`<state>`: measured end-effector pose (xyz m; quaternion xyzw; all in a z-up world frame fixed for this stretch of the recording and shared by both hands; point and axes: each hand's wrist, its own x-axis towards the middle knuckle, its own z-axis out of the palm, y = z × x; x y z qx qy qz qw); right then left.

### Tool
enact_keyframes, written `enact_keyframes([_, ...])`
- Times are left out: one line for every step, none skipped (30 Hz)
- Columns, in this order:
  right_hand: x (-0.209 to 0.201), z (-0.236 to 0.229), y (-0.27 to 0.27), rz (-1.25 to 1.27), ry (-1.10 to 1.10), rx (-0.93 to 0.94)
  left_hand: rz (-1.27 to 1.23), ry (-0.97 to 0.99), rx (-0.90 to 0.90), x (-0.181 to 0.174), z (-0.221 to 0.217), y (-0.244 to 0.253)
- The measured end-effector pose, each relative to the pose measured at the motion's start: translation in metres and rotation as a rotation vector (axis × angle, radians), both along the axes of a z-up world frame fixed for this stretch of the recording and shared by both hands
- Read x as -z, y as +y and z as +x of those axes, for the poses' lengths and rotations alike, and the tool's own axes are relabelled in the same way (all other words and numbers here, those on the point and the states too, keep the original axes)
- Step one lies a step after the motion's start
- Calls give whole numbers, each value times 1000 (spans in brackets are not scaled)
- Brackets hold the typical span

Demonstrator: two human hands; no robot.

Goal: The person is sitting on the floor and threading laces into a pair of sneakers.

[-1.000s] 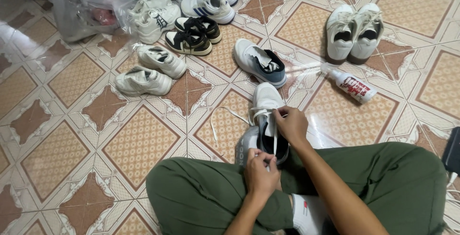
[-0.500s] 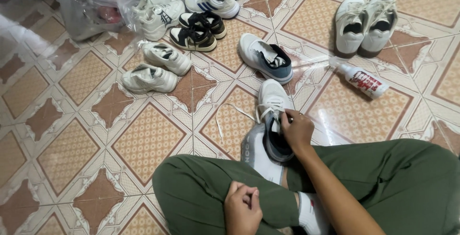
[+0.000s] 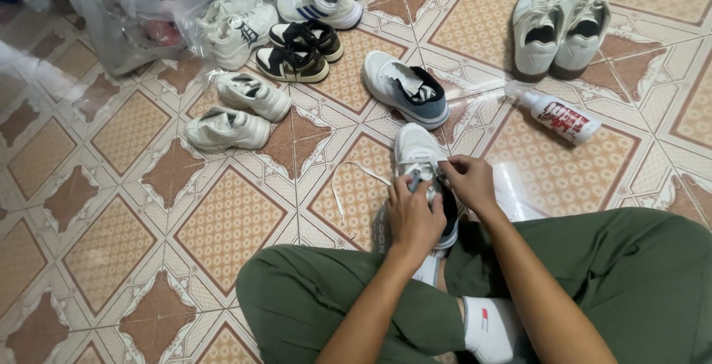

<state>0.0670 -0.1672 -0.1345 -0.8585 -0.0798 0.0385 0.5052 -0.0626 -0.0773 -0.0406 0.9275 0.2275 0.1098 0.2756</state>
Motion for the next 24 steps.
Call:
enact_keyframes([-3,0,0,18,33,-6,37,6,3,6,9,1])
enact_keyframes([-4,3,1,21,39,-2,40,12,8,4,14,2])
enact_keyframes([-5,6,1,45,78,-17,77,11,36,2,19,3])
enact_keyframes([-5,7,1,69,119,-33,113,14,65,1,24,4])
enact_keyframes([-5,7,1,72,128,-29,115,23,69,1,29,5])
enact_keyframes([-5,8,1,114,152,-22,140,44,90,1,34,7])
enact_keyframes([-6,9,0,156,175,-15,165,66,111,1,39,8])
enact_keyframes([-8,9,-1,159,181,-11,167,72,115,6,43,10])
enact_keyframes([-10,9,-1,188,190,-10,179,109,129,12,47,13])
enact_keyframes([-13,10,-1,218,194,-8,192,142,143,16,53,16])
enact_keyframes([-9,13,-1,222,196,-4,195,145,147,22,56,18])
enact_keyframes([-6,16,-1,230,186,-8,167,131,144,27,58,20])
enact_keyframes([-2,18,-2,237,176,-12,139,117,141,33,61,22])
enact_keyframes([-1,18,-3,239,180,-5,141,121,147,37,60,22])
enact_keyframes([0,17,-5,229,144,-15,124,105,123,41,59,23])
enact_keyframes([0,17,-6,219,107,-24,107,87,99,45,59,23])
enact_keyframes([-4,15,-6,222,109,-17,109,89,105,41,55,20])
enact_keyframes([-8,13,-6,223,88,-25,95,97,70,37,50,17])
enact_keyframes([-12,11,-6,225,68,-33,81,104,35,32,45,14])
enact_keyframes([-17,8,-6,227,68,-31,83,105,37,34,38,10])
enact_keyframes([-22,5,-6,236,42,-19,68,120,-7,35,31,8])
enact_keyframes([-27,2,-5,245,15,-10,53,136,-54,36,24,5])
enact_keyframes([-31,-7,-5,247,16,-11,55,136,-55,34,17,3])
enact_keyframes([-36,-17,-5,198,-26,16,31,119,-93,32,8,0])
